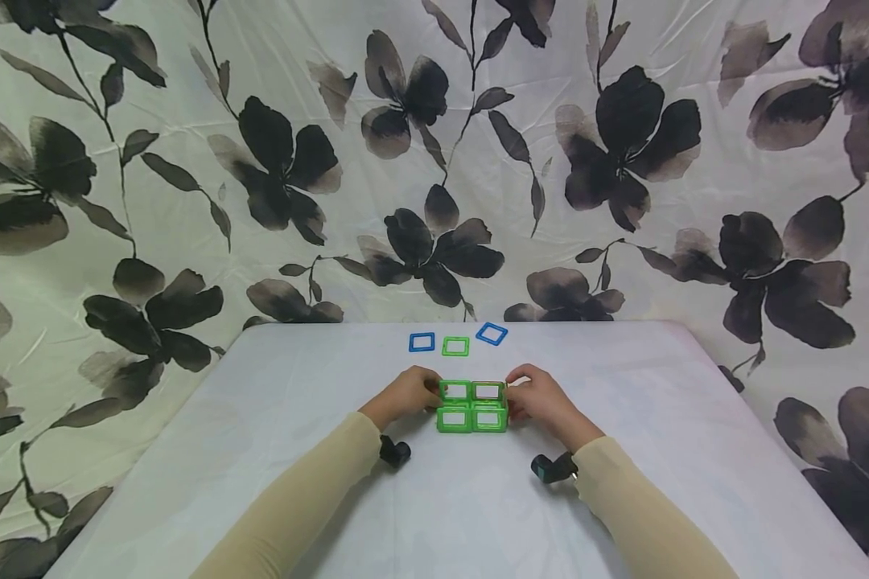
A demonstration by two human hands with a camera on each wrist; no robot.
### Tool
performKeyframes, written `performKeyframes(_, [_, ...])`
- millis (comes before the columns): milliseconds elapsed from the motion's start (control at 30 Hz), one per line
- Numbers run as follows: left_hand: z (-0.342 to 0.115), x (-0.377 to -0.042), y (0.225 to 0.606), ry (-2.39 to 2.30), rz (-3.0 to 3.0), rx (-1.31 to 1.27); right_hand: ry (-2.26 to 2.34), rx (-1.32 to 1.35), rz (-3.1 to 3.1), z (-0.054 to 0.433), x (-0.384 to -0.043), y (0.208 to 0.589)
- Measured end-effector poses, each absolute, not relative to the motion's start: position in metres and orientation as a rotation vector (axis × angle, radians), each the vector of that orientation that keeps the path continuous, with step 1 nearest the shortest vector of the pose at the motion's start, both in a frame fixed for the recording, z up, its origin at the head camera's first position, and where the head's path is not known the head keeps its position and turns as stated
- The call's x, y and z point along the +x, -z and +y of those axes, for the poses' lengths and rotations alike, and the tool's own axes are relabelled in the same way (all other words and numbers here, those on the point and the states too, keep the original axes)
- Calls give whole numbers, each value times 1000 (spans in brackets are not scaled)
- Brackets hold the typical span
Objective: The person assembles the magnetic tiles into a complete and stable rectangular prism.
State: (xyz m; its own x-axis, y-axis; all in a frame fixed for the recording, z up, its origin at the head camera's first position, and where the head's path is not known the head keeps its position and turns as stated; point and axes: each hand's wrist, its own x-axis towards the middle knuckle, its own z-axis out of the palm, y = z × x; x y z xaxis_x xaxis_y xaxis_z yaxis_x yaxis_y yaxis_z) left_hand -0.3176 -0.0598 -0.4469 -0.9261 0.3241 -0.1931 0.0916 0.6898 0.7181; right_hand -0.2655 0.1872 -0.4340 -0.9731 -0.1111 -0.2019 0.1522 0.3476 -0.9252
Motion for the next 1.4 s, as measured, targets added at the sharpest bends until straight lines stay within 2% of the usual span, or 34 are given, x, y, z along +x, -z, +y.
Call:
performKeyframes(433, [-61,-333,443,-1000,2573,364,1747,-14,2297,194,-266,441])
performKeyframes(1033, [-42,-394,425,-723,2792,486,1793,-39,2254,201,-269,448])
performKeyframes(1400, [-29,-418,426,-632,2809,489,1810,-95,2260,203,-268,453])
